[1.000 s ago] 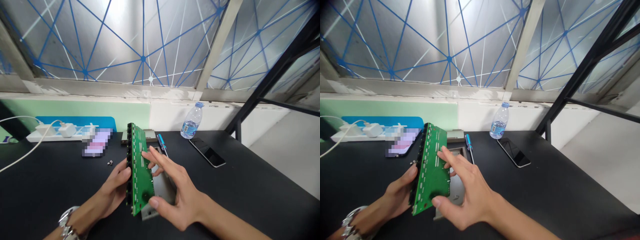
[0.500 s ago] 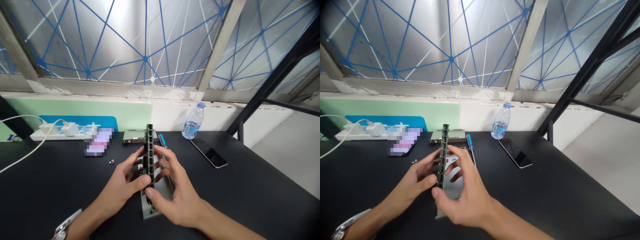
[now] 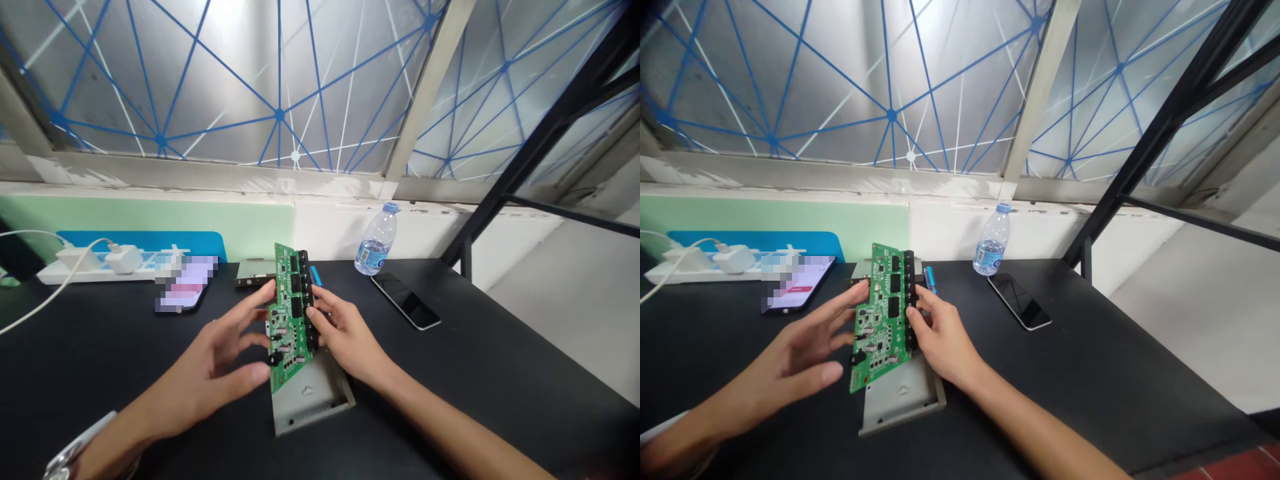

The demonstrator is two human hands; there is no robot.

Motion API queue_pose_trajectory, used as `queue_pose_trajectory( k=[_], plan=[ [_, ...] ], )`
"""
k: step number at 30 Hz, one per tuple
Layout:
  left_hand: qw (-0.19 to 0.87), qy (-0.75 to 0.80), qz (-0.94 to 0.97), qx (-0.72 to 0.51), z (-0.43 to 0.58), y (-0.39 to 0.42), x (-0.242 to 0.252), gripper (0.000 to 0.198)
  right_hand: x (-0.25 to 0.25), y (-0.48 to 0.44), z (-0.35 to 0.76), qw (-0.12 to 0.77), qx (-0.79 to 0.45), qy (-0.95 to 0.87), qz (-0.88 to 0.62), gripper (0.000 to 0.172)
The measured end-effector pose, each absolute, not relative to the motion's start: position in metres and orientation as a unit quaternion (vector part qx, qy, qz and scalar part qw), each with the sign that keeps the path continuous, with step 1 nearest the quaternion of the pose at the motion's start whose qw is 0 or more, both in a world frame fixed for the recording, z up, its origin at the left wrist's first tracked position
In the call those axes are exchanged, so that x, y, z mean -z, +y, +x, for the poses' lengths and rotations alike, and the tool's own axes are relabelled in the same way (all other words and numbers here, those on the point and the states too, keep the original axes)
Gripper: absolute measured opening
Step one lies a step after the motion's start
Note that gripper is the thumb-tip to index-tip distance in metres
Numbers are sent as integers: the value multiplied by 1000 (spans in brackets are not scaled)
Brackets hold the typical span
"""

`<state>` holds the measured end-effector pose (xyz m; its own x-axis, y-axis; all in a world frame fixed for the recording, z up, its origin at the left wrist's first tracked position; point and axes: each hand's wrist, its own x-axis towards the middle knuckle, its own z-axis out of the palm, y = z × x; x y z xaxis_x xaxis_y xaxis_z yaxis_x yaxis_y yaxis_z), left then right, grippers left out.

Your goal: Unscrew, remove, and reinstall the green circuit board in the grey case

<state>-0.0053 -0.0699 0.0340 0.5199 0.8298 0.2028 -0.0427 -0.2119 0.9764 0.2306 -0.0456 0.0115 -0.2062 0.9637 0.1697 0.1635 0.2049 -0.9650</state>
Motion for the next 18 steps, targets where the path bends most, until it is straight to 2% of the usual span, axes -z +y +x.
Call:
queue_pose_trajectory(
  k=[5, 8, 13, 18],
  plan=[
    [438, 331, 758, -352, 9, -82, -27, 105, -20, -53, 222, 428, -540, -605, -399, 43],
    [393, 356, 786, -318, 14, -85, -24, 114, -31, -61, 219, 412, -595, -572, -387, 49],
    [353, 356, 810, -304, 19, -88, -26, 113, -33, -74, 219, 418, -643, -532, -357, 59],
    [351, 342, 817, -303, 18, -89, -26, 104, -26, -77, 223, 434, -649, -527, -337, 55]
  ],
)
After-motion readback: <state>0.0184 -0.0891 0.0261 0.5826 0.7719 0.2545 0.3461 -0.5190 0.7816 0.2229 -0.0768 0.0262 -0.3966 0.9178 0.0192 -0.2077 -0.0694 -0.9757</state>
